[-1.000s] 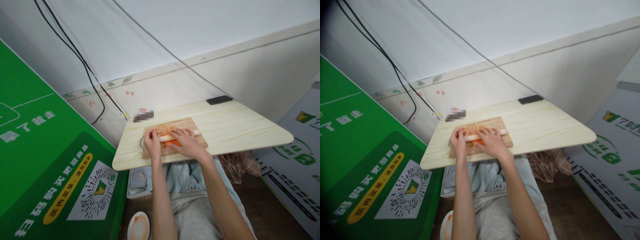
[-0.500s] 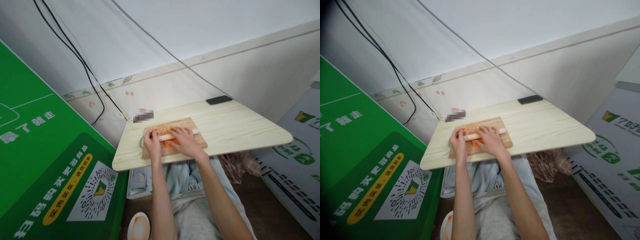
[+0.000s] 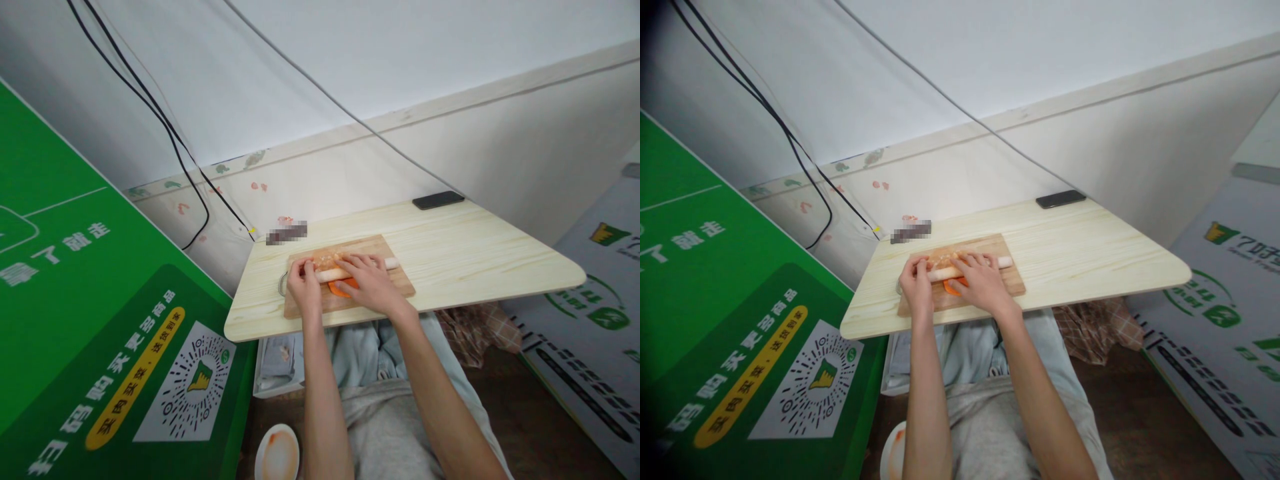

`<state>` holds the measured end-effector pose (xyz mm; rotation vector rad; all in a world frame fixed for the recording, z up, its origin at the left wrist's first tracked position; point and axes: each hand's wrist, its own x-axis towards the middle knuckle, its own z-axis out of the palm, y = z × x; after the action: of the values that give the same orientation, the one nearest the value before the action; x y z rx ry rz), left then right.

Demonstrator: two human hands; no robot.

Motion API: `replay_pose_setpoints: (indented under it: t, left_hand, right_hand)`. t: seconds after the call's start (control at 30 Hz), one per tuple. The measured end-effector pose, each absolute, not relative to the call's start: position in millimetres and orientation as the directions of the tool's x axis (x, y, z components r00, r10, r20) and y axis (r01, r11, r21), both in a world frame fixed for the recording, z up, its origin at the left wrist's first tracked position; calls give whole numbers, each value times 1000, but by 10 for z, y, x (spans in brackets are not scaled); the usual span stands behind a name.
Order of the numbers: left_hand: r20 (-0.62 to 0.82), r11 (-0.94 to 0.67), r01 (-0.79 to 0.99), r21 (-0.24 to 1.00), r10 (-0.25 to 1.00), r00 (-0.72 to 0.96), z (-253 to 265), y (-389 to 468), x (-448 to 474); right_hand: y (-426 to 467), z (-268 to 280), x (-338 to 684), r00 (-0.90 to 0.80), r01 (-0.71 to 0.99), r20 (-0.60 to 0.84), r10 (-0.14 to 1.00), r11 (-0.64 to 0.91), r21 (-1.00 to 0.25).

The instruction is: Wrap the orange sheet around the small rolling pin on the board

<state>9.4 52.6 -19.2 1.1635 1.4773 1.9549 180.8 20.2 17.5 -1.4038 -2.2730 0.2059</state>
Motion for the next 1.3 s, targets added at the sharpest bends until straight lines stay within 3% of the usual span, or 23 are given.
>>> replay_pose_setpoints:
  t: [0.6, 0.83, 1.3]
  left_hand:
    - [371, -350, 148, 925, 748, -550, -189, 518, 100]
    - [368, -346, 149, 926, 748, -553, -182, 522, 108]
    - [368, -344, 151, 927, 750, -549, -178, 517, 105]
  right_hand:
    - [175, 204, 1878, -414, 793, 267, 870, 489, -364]
    - [273, 152, 1789, -355, 815, 331, 874, 463, -350]
    - [264, 167, 1807, -363, 806, 325, 873, 469, -361]
